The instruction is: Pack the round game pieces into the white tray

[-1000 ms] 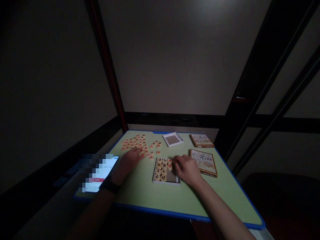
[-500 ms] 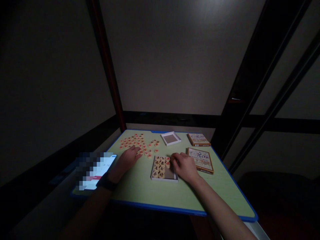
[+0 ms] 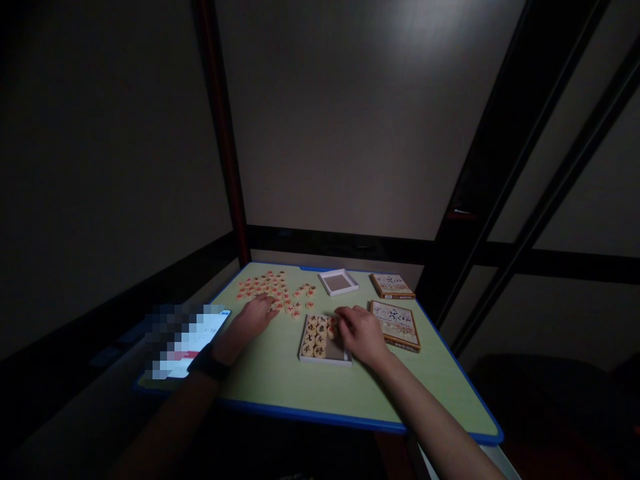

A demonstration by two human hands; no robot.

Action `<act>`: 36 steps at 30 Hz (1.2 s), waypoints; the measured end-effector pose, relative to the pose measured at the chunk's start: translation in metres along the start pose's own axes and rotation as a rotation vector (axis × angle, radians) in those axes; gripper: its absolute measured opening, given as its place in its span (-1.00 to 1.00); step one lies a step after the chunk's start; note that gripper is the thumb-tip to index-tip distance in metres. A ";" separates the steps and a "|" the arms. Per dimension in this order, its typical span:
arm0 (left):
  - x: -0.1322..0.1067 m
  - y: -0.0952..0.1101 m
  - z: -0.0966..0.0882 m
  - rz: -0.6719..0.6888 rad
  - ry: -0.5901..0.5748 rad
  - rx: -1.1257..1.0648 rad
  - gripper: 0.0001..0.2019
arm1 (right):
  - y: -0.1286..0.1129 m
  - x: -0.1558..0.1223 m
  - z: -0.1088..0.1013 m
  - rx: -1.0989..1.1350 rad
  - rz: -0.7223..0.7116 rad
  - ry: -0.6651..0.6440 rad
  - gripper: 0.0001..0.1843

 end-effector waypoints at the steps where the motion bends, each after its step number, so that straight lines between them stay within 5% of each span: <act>1: 0.000 0.000 -0.001 -0.008 -0.011 -0.001 -0.77 | 0.000 0.004 -0.001 0.013 0.008 0.005 -0.69; 6: -0.001 0.002 -0.002 -0.029 -0.079 -0.012 -0.75 | -0.013 0.044 0.004 -0.003 -0.019 -0.198 -0.69; 12: -0.004 0.002 -0.001 -0.010 -0.031 -0.022 -0.73 | -0.024 0.096 0.056 -0.112 -0.109 -0.554 -0.60; 18: -0.004 0.004 -0.002 -0.032 -0.052 -0.050 -0.76 | -0.028 0.111 0.094 -0.132 -0.132 -0.636 -0.78; 36: -0.006 0.003 -0.003 -0.058 -0.064 -0.132 -0.82 | -0.056 0.137 0.124 -0.373 -0.170 -0.706 -0.72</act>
Point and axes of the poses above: each hand's wrist, its own x-axis towards the middle knuckle, its own z-axis out of the palm, y = z × x, the point moved 7 cm from there along x, towards the middle knuckle, and after that the axes turned 2 degrees about -x, right-handed, at the moved point
